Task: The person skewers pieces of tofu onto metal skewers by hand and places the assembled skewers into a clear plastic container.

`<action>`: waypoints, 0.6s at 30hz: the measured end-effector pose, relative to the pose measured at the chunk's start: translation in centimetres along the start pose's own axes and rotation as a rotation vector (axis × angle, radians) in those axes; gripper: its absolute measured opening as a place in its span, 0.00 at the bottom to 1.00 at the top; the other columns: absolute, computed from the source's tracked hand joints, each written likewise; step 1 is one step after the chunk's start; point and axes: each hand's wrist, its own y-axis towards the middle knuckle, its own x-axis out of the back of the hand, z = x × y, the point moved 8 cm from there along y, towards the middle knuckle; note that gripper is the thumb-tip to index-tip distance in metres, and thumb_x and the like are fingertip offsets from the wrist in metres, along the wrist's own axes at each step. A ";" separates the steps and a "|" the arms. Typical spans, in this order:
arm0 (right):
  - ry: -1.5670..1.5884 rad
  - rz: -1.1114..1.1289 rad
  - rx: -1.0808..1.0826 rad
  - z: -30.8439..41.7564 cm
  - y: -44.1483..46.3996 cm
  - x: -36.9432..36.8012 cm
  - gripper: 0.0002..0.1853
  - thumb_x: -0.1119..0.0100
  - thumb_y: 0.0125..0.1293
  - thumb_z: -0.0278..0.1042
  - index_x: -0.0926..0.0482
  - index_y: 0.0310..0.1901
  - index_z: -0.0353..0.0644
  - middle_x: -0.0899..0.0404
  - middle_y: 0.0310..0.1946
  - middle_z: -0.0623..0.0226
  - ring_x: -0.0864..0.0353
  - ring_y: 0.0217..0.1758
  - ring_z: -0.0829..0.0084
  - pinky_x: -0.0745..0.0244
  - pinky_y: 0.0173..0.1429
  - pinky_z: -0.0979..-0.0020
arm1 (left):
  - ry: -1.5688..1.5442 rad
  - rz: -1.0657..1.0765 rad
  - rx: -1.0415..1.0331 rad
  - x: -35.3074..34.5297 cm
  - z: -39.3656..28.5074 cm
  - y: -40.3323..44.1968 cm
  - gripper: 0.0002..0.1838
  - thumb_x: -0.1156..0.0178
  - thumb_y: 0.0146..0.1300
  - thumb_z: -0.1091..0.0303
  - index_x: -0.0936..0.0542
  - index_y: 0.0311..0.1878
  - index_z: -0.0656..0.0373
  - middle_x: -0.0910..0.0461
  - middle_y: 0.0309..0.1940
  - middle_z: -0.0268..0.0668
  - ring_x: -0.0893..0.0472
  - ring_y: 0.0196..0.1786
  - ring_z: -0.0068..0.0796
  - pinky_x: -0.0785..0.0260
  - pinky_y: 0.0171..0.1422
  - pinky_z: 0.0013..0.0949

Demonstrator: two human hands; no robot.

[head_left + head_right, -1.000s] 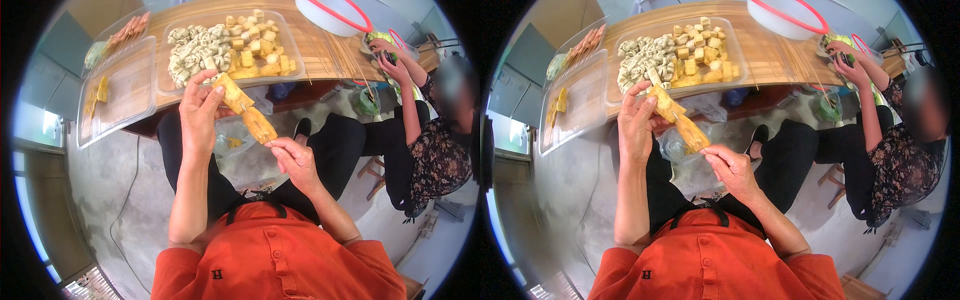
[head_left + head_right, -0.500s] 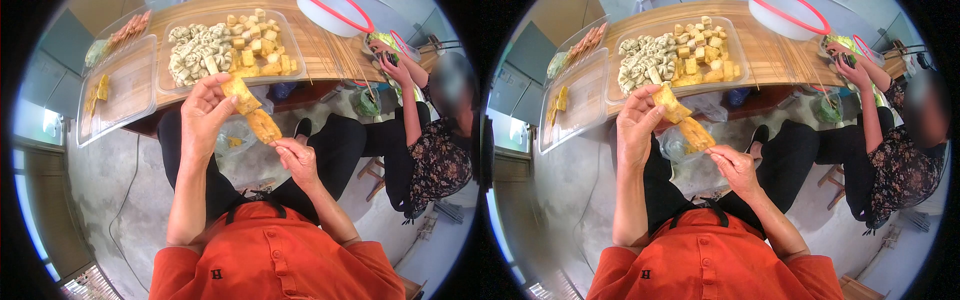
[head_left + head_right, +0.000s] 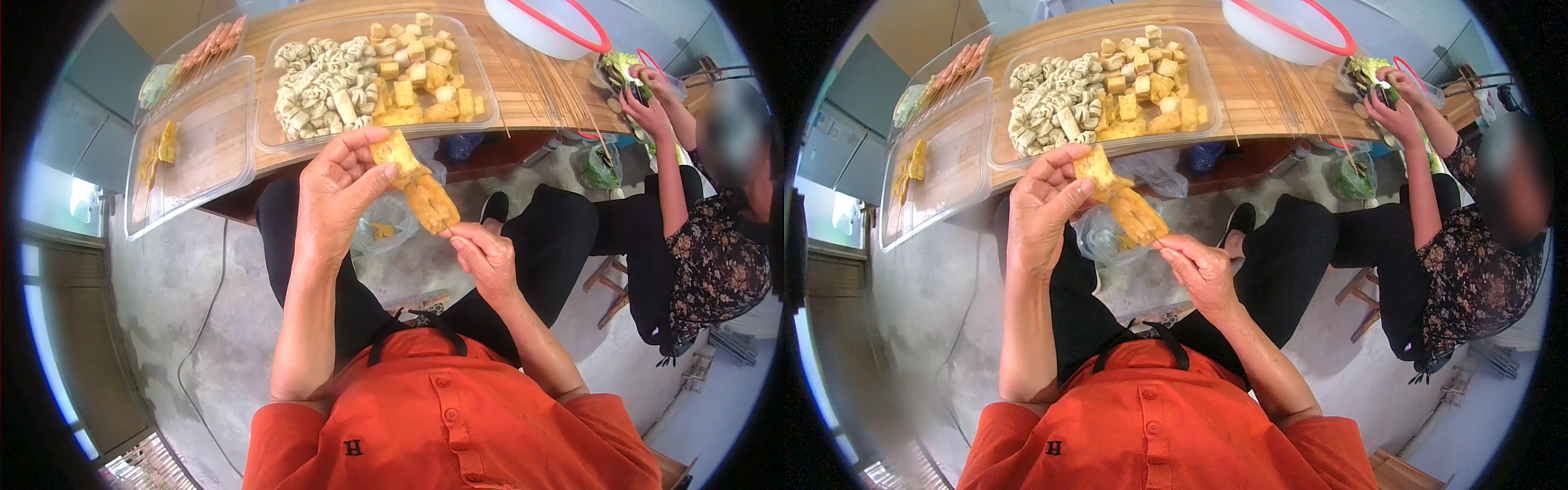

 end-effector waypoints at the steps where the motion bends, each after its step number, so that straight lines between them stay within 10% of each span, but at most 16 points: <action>1: 0.022 -0.002 -0.025 -0.2 0.0 -0.1 0.08 0.43 0.69 0.27 0.18 0.45 0.36 0.24 0.26 0.72 0.34 0.20 0.85 0.39 0.24 0.80 | 0.004 -0.011 -0.003 0.0 0.0 0.0 0.20 0.36 0.60 0.79 0.26 0.56 0.66 0.20 0.42 0.37 0.20 0.44 0.22 0.24 0.49 0.28; 18: 0.052 0.062 -0.139 0.7 -0.2 -1.2 0.10 0.49 0.72 0.29 0.20 0.48 0.36 0.29 0.20 0.76 0.33 0.21 0.86 0.37 0.27 0.82 | -0.016 -0.112 -0.051 1.3 0.9 0.4 0.18 0.38 0.61 0.77 0.25 0.56 0.64 0.21 0.38 0.34 0.22 0.40 0.21 0.28 0.43 0.25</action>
